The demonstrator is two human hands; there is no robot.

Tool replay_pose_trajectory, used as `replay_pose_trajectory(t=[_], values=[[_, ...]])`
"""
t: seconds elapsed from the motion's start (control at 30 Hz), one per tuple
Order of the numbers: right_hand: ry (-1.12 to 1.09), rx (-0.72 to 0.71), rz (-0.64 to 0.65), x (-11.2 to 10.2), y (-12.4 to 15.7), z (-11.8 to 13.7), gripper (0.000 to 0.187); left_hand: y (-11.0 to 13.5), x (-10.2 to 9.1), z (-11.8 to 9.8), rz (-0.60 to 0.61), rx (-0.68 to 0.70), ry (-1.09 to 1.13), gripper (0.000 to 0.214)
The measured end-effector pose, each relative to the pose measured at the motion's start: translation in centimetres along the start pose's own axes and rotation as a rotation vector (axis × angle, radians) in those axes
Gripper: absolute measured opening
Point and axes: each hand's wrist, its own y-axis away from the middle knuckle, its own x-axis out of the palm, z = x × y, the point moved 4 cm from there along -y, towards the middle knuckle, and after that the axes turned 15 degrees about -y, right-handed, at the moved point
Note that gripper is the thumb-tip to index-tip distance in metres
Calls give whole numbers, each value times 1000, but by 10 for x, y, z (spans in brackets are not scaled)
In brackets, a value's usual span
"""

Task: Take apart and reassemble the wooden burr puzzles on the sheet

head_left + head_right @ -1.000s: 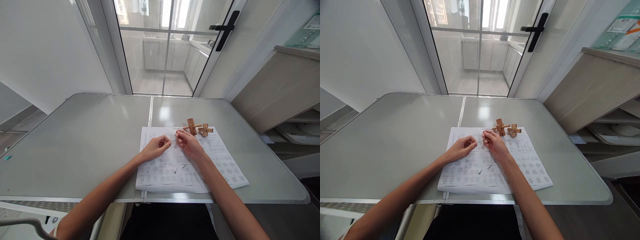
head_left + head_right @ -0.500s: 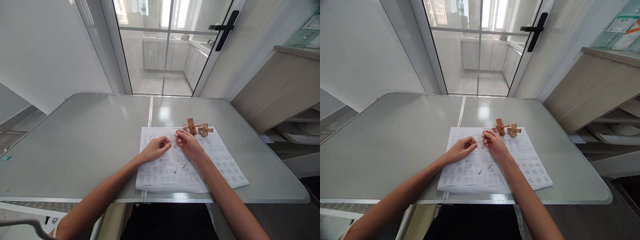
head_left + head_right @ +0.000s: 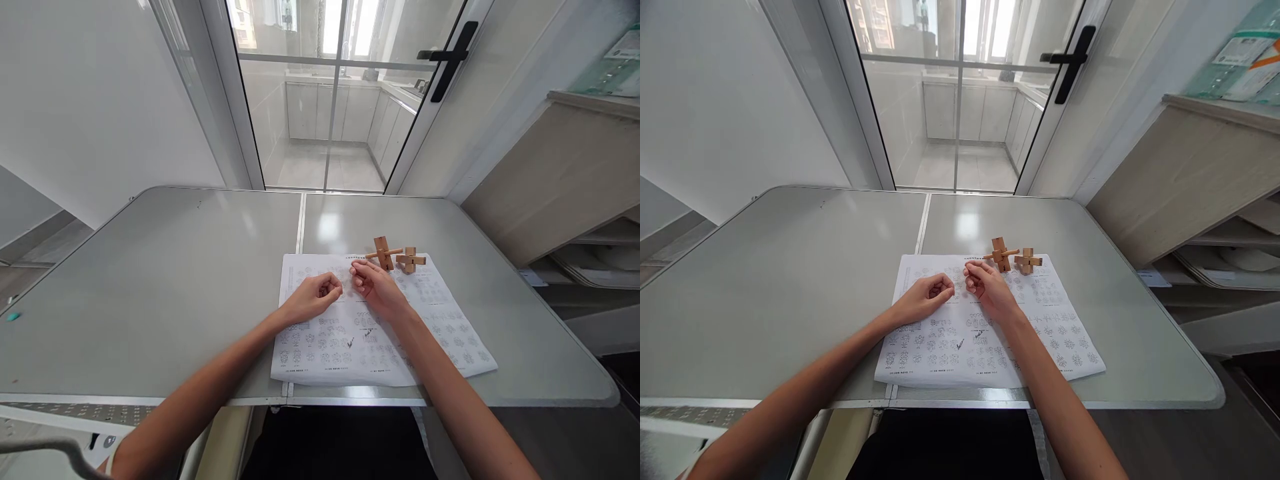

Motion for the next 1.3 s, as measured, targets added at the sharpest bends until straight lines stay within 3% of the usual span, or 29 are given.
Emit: replay_pose_trajectory(t=[1.3], values=[[31,-6,-6,0,1,1,34,0,-1,-1,-7,-11,-8,28]])
